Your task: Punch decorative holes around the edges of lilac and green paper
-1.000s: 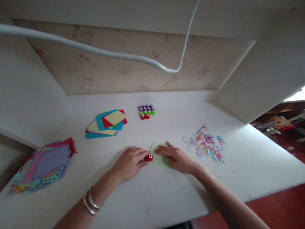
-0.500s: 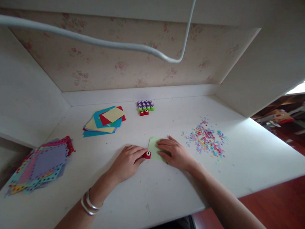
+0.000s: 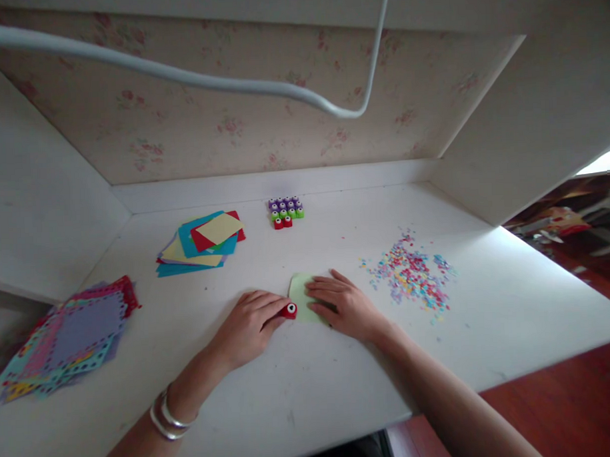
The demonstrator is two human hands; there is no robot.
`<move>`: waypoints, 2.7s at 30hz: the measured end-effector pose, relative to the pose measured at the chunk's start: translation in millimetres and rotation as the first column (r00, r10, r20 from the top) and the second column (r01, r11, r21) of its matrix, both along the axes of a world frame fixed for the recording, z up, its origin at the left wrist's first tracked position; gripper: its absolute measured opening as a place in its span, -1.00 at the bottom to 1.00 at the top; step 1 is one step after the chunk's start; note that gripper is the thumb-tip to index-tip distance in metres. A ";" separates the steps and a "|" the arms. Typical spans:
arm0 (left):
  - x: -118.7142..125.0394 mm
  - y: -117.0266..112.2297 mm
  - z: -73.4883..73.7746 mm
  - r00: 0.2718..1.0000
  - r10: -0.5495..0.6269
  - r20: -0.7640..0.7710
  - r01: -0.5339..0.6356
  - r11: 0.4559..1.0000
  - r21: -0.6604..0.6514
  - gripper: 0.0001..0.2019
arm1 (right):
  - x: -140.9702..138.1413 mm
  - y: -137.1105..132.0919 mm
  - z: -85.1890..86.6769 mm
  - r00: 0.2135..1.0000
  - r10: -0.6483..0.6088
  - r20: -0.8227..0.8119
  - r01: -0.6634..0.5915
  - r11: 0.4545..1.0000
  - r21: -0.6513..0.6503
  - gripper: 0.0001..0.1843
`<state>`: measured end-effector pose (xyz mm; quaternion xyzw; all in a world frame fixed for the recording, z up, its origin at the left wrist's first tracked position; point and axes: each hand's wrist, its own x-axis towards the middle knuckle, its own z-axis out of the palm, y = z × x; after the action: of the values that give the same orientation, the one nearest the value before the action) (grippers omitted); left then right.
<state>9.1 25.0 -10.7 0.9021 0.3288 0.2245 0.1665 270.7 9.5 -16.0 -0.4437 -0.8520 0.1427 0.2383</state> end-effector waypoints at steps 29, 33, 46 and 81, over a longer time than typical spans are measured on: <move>-1.7 -1.1 10.3 1.000 0.012 -0.027 -0.014 0.998 -0.057 -0.63 | 0.7 0.5 -0.2 1.000 -0.003 -0.023 0.003 1.000 0.014 -0.70; 0.3 0.3 20.8 0.997 0.071 -0.010 -0.072 0.984 -0.161 -0.53 | 0.9 0.3 1.2 1.000 0.000 -0.017 0.000 1.000 0.000 -0.70; 29.4 6.4 28.7 0.991 0.131 0.000 -0.125 0.948 -0.292 -0.79 | 1.2 -2.2 5.3 1.000 -0.013 -0.019 0.012 1.000 -0.021 -0.73; 23.5 21.2 30.9 0.982 0.162 -0.097 -0.189 0.850 -0.492 -0.73 | 2.7 -1.7 1.9 0.999 -0.013 -0.040 0.011 0.999 -0.034 -0.73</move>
<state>32.6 46.3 20.2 0.8001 0.4607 0.1224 0.3642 273.3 7.8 -14.1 -0.4499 -0.8418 0.1645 0.2487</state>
